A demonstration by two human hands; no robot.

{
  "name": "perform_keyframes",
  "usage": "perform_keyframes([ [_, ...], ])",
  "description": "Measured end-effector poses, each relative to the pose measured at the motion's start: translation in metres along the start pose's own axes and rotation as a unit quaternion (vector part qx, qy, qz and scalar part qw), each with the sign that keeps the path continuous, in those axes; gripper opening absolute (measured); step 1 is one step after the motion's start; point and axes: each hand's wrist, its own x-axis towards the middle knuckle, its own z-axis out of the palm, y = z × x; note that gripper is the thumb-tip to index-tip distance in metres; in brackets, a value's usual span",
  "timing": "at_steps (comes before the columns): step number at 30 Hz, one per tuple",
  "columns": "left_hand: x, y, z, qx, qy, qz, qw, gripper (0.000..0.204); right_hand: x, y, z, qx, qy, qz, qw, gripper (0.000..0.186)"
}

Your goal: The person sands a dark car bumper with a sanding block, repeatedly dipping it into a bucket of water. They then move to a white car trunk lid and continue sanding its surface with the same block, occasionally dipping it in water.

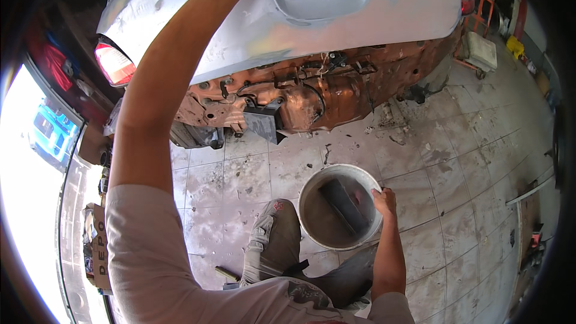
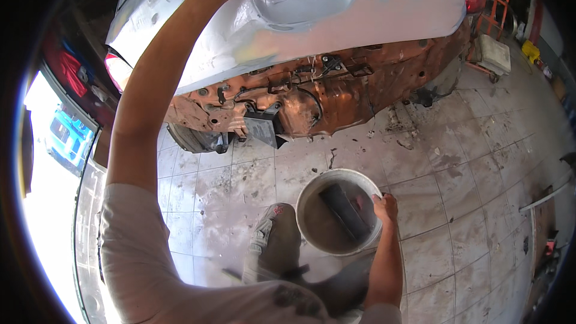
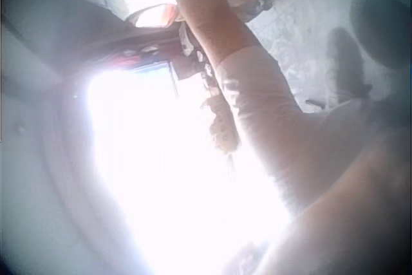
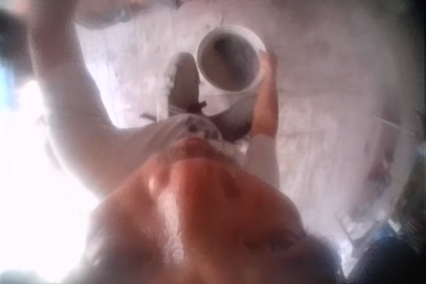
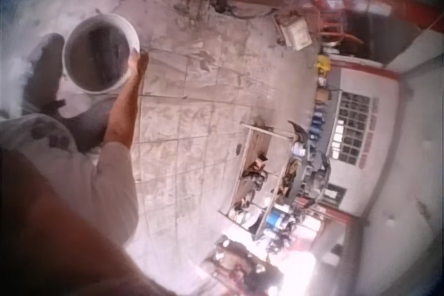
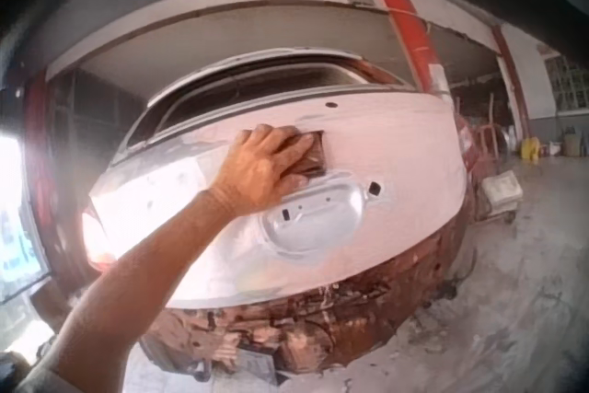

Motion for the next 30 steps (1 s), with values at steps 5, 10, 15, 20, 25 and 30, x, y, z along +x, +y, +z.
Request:
perform_keyframes([
  [5, -0.093, -0.02, -0.031, 0.029, -0.028, 0.042, 0.998, 0.067, -0.002, 0.0, -0.002, 0.012, -0.002, -0.021, 1.0, 0.053],
  [10, -0.031, -0.041, -0.018, -0.007, -0.037, 0.045, 0.998, 0.062, -0.002, -0.001, -0.001, -0.005, -0.002, -0.01, 1.0, 0.052],
  [15, -0.047, -0.023, -0.03, -0.027, -0.03, -0.019, 0.999, 0.057, -0.003, -0.001, -0.003, 0.016, -0.014, -0.007, 1.0, 0.053],
  [20, -0.022, -0.015, -0.025, 0.025, 0.01, -0.034, 0.999, 0.055, -0.003, -0.003, -0.004, 0.027, -0.001, 0.0, 1.0, 0.054],
  [25, -0.024, -0.027, -0.009, 0.001, 0.009, -0.056, 0.998, 0.059, -0.006, -0.004, -0.005, 0.042, 0.002, 0.013, 0.999, 0.052],
  [30, -0.065, -0.039, -0.012, 0.048, -0.026, -0.013, 0.998, 0.061, -0.006, -0.006, -0.007, 0.048, 0.003, 0.007, 0.999, 0.051],
])
